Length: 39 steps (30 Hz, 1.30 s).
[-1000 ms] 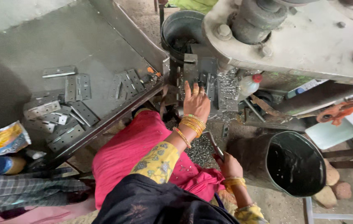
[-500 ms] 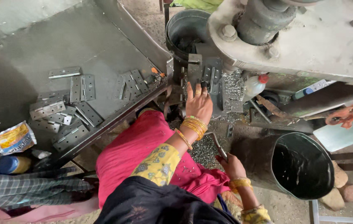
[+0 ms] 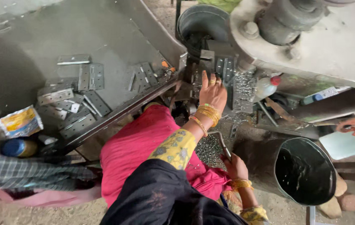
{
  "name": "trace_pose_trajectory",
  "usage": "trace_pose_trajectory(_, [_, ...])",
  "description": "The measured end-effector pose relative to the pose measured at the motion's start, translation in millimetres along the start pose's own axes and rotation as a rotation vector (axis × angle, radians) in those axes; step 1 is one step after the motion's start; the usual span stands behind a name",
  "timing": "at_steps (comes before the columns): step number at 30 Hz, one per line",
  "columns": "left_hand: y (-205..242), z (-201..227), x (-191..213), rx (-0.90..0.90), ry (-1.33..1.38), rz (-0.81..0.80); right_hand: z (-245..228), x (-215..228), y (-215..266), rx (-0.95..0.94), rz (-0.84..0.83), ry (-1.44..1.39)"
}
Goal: The person sits on a low stool and operates a manual metal press. They pick up metal plates from a bin, place them under the press, and pull a lever to stamp the plates. The finished plates are placed back into the bin.
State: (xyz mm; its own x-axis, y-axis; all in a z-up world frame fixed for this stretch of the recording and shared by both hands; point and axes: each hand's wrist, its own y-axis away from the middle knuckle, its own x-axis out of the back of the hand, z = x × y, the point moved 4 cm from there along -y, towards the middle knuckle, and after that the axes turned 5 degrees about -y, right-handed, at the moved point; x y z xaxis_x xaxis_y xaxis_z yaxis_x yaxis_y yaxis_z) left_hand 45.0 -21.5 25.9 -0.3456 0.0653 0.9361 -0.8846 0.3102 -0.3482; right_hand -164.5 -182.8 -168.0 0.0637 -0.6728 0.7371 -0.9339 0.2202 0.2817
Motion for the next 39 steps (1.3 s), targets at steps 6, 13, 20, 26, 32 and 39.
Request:
trace_pose_trajectory(6, [25,-120,9,0.221,0.381,0.146,-64,82,30,0.12,0.438,-0.002])
trace_pose_trajectory(13, [57,-268,-42,0.687,-0.052,-0.1,-121,130,26,0.244,0.6,0.079])
trace_pose_trajectory(20, [12,-254,-80,0.707,-0.066,-0.125,-139,129,30,0.284,0.595,0.259])
trace_pose_trajectory(26, [28,-264,-69,0.793,0.203,-0.199,-147,132,35,0.228,0.563,0.264])
trace_pose_trajectory(32, [76,-256,-12,0.757,0.393,0.25,-148,131,38,0.28,0.533,0.232])
trace_pose_trajectory(39, [86,-246,27,0.568,0.362,0.288,-145,130,39,0.272,0.508,0.163])
